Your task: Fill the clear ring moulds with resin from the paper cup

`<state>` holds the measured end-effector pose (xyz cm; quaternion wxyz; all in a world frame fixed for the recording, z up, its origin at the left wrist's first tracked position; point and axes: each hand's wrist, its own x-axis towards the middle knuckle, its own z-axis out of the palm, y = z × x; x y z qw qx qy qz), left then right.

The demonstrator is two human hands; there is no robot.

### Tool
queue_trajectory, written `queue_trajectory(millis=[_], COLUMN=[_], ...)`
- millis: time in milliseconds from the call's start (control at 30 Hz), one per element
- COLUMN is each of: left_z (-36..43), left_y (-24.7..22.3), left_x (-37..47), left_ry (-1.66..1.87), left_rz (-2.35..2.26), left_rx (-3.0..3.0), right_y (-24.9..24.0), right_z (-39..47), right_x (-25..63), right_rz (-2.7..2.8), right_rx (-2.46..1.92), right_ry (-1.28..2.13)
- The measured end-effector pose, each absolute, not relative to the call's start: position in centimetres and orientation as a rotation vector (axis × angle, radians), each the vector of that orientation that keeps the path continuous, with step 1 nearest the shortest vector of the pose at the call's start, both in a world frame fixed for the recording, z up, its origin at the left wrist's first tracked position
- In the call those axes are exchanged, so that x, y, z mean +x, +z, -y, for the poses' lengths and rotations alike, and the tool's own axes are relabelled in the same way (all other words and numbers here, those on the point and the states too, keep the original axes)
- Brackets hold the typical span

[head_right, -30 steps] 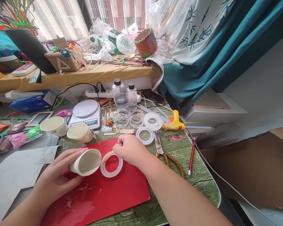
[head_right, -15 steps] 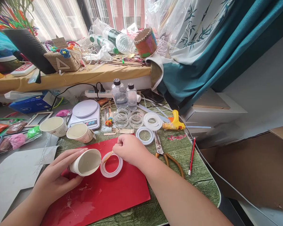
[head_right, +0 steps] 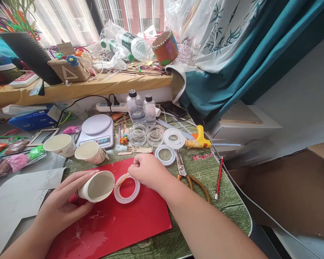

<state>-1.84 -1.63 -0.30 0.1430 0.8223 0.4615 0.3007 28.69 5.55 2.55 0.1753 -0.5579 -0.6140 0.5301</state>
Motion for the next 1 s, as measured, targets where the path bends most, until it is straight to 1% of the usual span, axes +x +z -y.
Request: queue_trajectory(millis=[333, 1000], left_z=[1.88, 1.63], left_y=[-0.19, -0.36], left_x=[-1.40, -1.84], left_ry=[0.902, 0.855], left_rz=[-1.352, -1.320], left_rx=[2.303, 2.384], right_y=[2.45, 2.48], right_z=[-5.56, -5.52], right_x=[28.68, 28.64], right_rz=[1.737, 1.744], right_rx=[-1.595, -1.589], right_ry=[1.501, 1.480])
